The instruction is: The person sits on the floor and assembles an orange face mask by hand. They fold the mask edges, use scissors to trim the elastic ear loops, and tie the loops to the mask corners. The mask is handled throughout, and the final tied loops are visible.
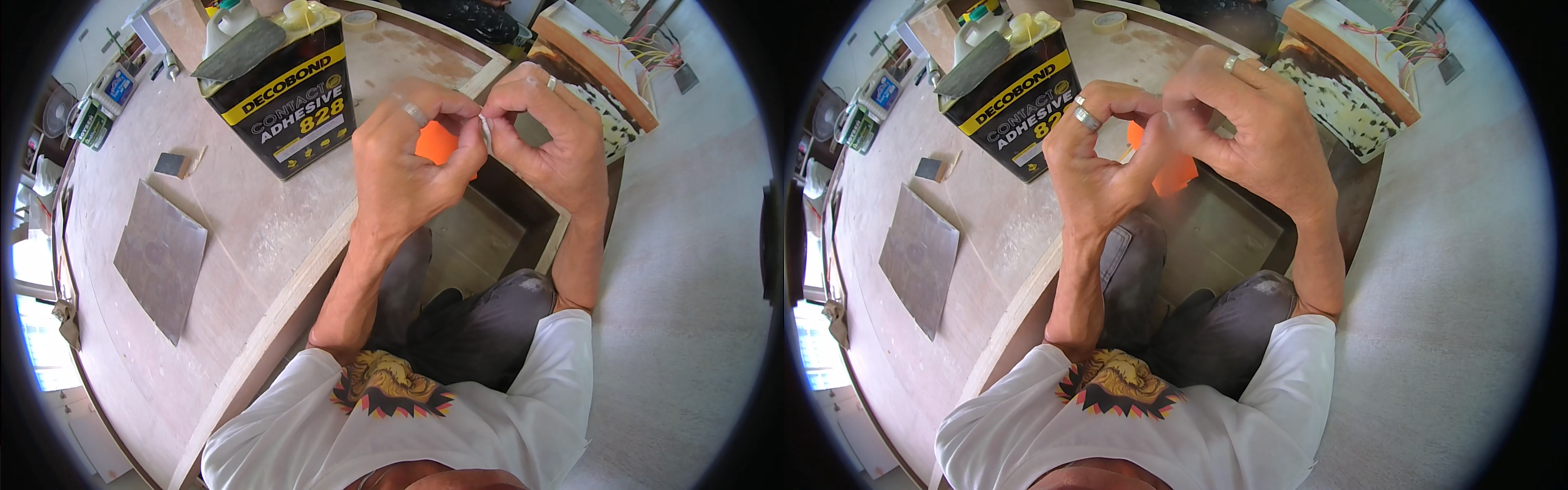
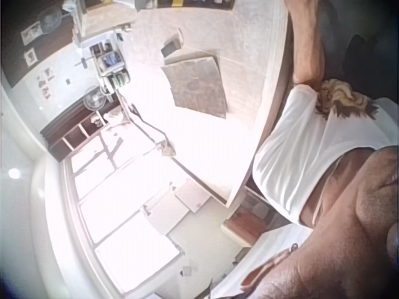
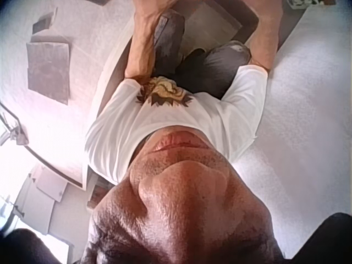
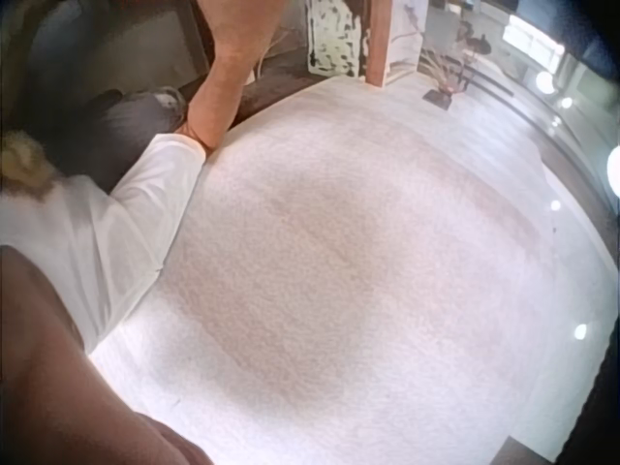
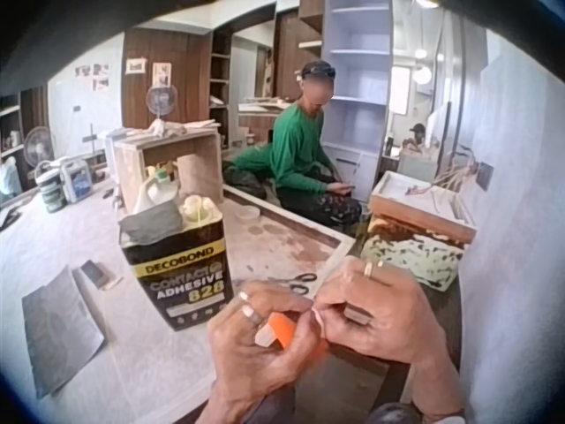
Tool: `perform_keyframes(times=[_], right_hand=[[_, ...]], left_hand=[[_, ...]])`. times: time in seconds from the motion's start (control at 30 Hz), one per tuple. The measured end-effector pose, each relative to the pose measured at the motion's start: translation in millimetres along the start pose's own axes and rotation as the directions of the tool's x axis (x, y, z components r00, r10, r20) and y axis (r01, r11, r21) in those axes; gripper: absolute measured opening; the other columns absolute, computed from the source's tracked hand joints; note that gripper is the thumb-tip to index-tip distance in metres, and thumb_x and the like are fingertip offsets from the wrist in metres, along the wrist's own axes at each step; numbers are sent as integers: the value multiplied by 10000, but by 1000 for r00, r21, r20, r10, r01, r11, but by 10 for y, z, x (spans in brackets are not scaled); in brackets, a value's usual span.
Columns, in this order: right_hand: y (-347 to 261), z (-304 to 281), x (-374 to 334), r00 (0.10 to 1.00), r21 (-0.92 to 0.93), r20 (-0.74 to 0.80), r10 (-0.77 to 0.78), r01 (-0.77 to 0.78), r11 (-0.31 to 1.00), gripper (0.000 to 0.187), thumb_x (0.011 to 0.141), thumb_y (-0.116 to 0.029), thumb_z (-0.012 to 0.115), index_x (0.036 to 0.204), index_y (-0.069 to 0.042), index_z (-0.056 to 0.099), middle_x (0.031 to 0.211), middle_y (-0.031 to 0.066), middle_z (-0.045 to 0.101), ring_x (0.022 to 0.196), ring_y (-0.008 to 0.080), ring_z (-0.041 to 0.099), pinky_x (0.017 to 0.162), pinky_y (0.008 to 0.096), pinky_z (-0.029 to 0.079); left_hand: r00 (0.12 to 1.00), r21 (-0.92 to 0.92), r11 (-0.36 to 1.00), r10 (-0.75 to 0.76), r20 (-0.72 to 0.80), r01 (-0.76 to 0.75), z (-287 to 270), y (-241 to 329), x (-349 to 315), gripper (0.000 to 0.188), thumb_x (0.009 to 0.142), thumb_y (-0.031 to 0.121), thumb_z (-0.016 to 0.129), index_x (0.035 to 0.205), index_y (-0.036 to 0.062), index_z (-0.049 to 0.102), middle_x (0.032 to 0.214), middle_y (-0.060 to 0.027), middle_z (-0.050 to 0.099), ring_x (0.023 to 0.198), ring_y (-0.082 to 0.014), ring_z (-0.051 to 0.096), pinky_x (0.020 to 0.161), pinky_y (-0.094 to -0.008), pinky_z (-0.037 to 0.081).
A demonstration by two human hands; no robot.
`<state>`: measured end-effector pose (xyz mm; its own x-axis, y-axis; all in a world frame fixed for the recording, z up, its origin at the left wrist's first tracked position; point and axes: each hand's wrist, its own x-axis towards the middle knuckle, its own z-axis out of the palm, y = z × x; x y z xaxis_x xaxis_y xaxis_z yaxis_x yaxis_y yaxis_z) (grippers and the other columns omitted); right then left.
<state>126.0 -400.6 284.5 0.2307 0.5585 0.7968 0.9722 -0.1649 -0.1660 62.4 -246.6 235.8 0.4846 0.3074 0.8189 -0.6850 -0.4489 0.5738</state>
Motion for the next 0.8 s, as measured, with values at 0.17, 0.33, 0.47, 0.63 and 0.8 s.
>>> perform_keyframes(times=[0.17,0.33,0.47,0.63,0.8], right_hand=[[28,5,-19,998,-73,52,-22,26,997,206,731,11,748,854,-109,635,716,15,598,622,212,576,584,321,464],[39,39,-43,997,-33,78,8,-5,999,208,740,14,747,868,-114,645,723,15,606,623,208,590,584,319,475],[7,38,-23,992,97,108,71,-82,992,193,768,30,736,884,-92,642,756,11,624,662,173,631,619,297,509],[11,-41,9,986,189,134,100,-125,974,172,790,48,718,884,-69,635,786,8,629,688,143,650,645,278,526],[11,-78,-11,974,165,199,111,-145,976,162,780,95,690,896,-9,643,826,47,622,747,153,591,690,275,480]], left_hand=[[994,16,996,-89,61,88,-23,-1,12,95,734,21,732,819,31,691,757,-89,684,676,-204,672,643,-312,528],[996,-27,997,-66,53,68,1,-96,1,87,718,5,695,798,21,666,723,-82,659,658,-189,649,644,-308,523],[995,-74,993,-85,55,88,-11,-106,-6,88,720,2,687,803,15,660,714,-71,653,667,-165,640,656,-302,522],[990,-126,985,-109,87,120,-25,-100,-3,92,733,21,706,817,12,670,741,-86,681,691,-161,654,691,-300,524],[980,-80,984,-150,133,162,-66,-26,1,92,742,20,707,823,18,663,764,-67,672,725,-156,644,727,-292,516]])
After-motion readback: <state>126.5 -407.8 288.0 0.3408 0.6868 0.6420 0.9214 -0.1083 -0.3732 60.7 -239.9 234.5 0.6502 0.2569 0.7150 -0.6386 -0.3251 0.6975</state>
